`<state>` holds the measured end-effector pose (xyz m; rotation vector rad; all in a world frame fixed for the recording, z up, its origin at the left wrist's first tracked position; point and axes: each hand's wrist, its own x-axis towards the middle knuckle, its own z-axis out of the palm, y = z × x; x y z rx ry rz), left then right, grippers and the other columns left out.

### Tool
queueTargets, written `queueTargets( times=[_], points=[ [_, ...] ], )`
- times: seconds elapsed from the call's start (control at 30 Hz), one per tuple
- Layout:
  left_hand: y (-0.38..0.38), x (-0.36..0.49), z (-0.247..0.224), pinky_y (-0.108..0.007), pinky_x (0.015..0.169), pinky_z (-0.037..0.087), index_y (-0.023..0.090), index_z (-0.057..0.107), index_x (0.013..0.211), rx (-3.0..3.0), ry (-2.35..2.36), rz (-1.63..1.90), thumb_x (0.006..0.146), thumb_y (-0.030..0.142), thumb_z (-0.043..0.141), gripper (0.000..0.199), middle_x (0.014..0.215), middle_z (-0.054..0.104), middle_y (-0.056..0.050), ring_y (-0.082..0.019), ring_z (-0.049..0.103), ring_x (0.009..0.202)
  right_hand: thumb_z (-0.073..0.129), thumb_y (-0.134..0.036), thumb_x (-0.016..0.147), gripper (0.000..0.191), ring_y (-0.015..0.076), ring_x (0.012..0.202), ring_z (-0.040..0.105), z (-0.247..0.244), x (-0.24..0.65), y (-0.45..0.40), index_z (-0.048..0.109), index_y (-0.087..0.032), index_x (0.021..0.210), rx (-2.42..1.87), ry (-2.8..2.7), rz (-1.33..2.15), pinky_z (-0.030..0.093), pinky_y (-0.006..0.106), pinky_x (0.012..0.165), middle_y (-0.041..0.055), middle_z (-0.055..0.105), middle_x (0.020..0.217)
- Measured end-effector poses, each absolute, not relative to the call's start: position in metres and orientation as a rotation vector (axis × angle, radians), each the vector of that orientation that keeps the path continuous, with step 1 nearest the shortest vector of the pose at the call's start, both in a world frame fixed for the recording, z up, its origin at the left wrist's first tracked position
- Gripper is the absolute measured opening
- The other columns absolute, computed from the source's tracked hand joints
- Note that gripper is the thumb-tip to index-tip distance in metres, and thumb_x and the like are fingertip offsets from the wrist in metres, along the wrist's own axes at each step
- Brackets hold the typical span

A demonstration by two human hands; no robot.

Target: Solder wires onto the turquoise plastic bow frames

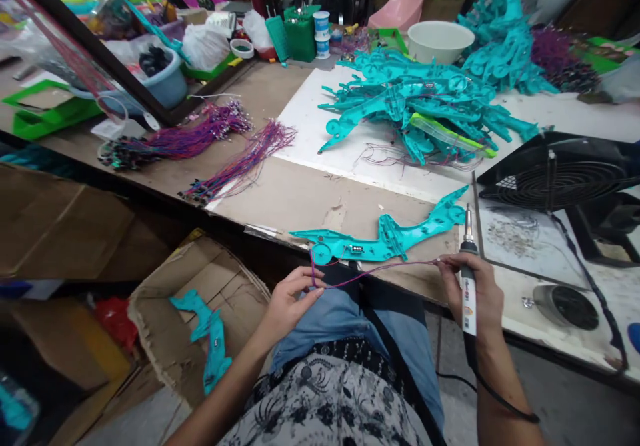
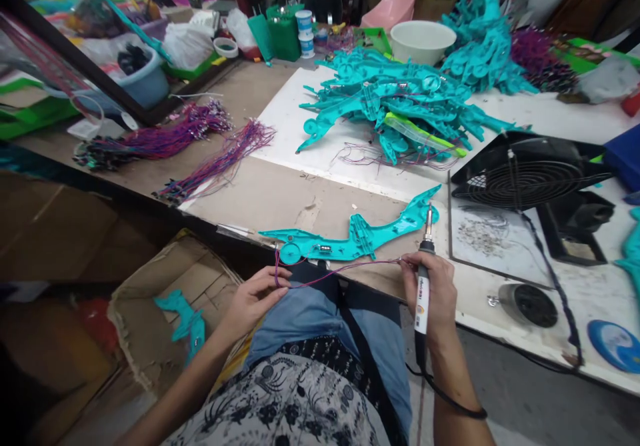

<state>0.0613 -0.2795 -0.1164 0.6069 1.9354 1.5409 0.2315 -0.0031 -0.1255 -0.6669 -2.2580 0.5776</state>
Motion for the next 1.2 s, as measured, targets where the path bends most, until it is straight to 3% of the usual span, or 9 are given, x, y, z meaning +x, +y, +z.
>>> queueTargets(
  times=[0.23,0.43,0.6,0.67,0.73,0.83,0.93,1.1,1.2],
  points=[
    [-0.273,0.063,-0.118,-0.037,0.097,0.041,0.024,0.077,0.081,0.623,1.997,1.588,0.076,0.021,0.071,0.008,0.105,0.067,-0.011,-0.025,0.057,0.104,0.065,-0.031,0.082,0.021,0.0199,0.079,0.065,-0.135,0.226,0.006,0.058,-0.023,0.1,-0.652,-2.249,0.61,0.052,0.035,0.076,0.0029,0.067,0.088],
    [-0.254,0.055,-0.119,-0.03,0.096,0.04,0.022,0.077,0.082,0.606,1.992,1.686,0.078,0.017,0.068,0.011,0.111,0.066,-0.01,-0.022,0.058,0.105,0.065,-0.027,0.082,0.02,0.0195,0.078,0.065,-0.136,0.207,0.019,0.059,-0.023,0.101,-0.539,-2.242,0.544,0.053,0.034,0.074,0.0026,0.066,0.089],
    [-0.237,0.043,-0.116,-0.022,0.074,0.042,0.018,0.075,0.075,0.364,2.009,1.816,0.071,0.014,0.075,0.006,0.079,0.064,-0.004,-0.016,0.056,0.075,0.063,-0.025,0.084,0.013,0.0199,0.08,0.063,-0.114,0.183,0.032,0.06,-0.023,0.097,-0.533,-2.223,0.391,0.051,0.039,0.081,0.0027,0.067,0.088],
    [-0.237,0.04,-0.106,-0.021,0.067,0.039,0.018,0.074,0.076,0.244,2.103,1.894,0.067,0.011,0.077,0.013,0.072,0.06,-0.001,-0.014,0.051,0.069,0.062,-0.024,0.084,0.013,0.02,0.082,0.062,-0.106,0.181,0.036,0.059,-0.023,0.097,-0.542,-2.23,0.382,0.05,0.041,0.083,0.0027,0.067,0.088],
    [-0.236,0.037,-0.092,-0.02,0.075,0.04,0.019,0.073,0.082,0.203,2.219,2.003,0.063,0.006,0.078,0.024,0.081,0.062,-0.002,-0.017,0.053,0.081,0.061,-0.024,0.085,0.013,0.0199,0.082,0.062,-0.106,0.184,0.04,0.059,-0.023,0.098,-0.517,-2.269,0.395,0.049,0.041,0.084,0.0025,0.067,0.087],
    [-0.224,0.033,-0.074,-0.025,0.097,0.034,0.02,0.073,0.089,0.46,2.162,1.957,0.061,0.004,0.078,0.032,0.1,0.065,-0.007,-0.024,0.05,0.109,0.06,-0.025,0.085,0.013,0.0193,0.078,0.061,-0.116,0.197,0.047,0.06,-0.024,0.098,-0.443,-2.359,0.384,0.048,0.038,0.082,0.0021,0.066,0.084],
    [-0.2,0.028,-0.075,-0.034,0.102,0.029,0.022,0.073,0.094,0.758,2.067,1.695,0.065,0.008,0.077,0.033,0.096,0.066,-0.009,-0.028,0.051,0.104,0.06,-0.031,0.086,0.017,0.0226,0.086,0.061,-0.122,0.208,0.044,0.063,-0.024,0.101,-0.461,-2.366,0.337,0.047,0.04,0.085,0.0043,0.067,0.088],
    [-0.179,0.019,-0.097,-0.035,0.096,0.029,0.024,0.072,0.077,0.81,2.18,1.544,0.069,0.012,0.072,0.014,0.074,0.061,-0.005,-0.026,0.047,0.084,0.043,-0.045,0.094,0.039,0.0226,0.087,0.062,-0.104,0.203,-0.004,0.059,-0.024,0.122,-0.454,-2.182,0.807,0.049,0.039,0.082,0.0066,0.066,0.092],
    [-0.181,0.014,-0.101,-0.032,0.09,0.031,0.024,0.07,0.07,0.862,2.179,1.501,0.069,0.01,0.071,0.014,0.071,0.061,-0.005,-0.025,0.046,0.08,0.053,-0.037,0.091,0.025,0.0205,0.085,0.064,-0.093,0.187,-0.038,0.066,-0.025,0.108,-0.332,-2.122,1.07,0.051,0.034,0.075,0.005,0.068,0.093]
  ],
)
